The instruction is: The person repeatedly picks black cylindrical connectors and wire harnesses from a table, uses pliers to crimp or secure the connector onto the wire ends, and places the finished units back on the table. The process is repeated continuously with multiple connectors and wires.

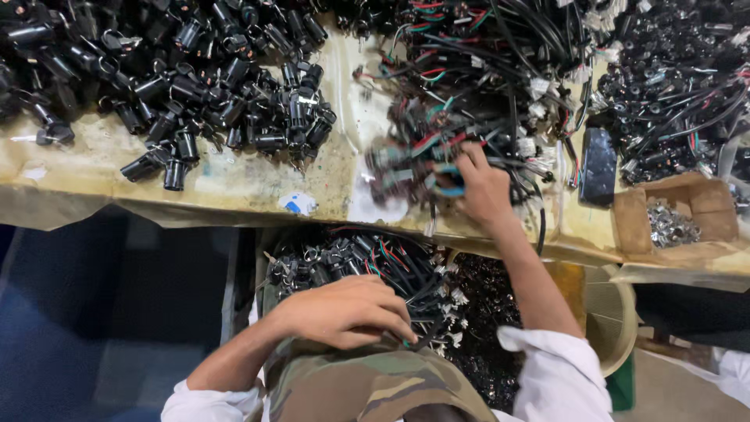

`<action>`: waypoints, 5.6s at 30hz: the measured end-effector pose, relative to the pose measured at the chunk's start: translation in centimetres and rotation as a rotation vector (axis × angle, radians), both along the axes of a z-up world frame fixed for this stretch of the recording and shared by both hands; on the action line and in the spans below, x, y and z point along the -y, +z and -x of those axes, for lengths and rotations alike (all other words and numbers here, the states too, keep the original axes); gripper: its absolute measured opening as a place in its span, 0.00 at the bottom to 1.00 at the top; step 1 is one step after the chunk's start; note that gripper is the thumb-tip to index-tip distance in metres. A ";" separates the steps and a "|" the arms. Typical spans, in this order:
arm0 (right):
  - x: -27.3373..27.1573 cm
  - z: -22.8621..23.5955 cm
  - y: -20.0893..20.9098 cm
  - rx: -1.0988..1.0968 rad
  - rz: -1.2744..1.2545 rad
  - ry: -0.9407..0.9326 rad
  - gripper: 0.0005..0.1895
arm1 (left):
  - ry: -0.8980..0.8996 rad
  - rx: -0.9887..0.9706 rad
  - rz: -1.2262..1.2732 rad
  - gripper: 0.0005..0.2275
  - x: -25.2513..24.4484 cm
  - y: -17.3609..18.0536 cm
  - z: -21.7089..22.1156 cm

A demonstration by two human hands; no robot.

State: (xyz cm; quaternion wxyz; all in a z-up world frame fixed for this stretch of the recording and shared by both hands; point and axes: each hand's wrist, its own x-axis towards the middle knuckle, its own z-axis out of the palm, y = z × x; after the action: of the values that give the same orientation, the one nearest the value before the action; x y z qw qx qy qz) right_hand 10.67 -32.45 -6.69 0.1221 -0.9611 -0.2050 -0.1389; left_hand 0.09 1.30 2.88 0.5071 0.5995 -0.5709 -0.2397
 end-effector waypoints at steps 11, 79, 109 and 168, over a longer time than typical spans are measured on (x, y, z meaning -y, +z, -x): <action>5.3 -6.8 1.8 0.069 0.057 0.137 0.22 | 0.261 0.495 -0.453 0.14 0.2 -1.7 3.2; -14.2 6.2 12.4 -0.466 -0.796 0.365 0.13 | 0.883 0.076 0.061 0.10 0.7 -3.5 -2.2; -3.5 -6.1 8.5 -0.166 0.339 0.177 0.12 | 0.218 0.388 -0.123 0.24 -3.7 -3.2 -0.8; -13.0 6.3 11.5 -0.499 -0.746 0.430 0.09 | 0.629 -0.008 0.066 0.10 0.3 -5.0 -4.1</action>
State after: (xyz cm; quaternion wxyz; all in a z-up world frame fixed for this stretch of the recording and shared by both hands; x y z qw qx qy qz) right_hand 4.35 -19.40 4.86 0.5289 -0.7919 -0.2994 0.0596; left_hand 4.19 1.00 -2.09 0.5778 0.7289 -0.3631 -0.0547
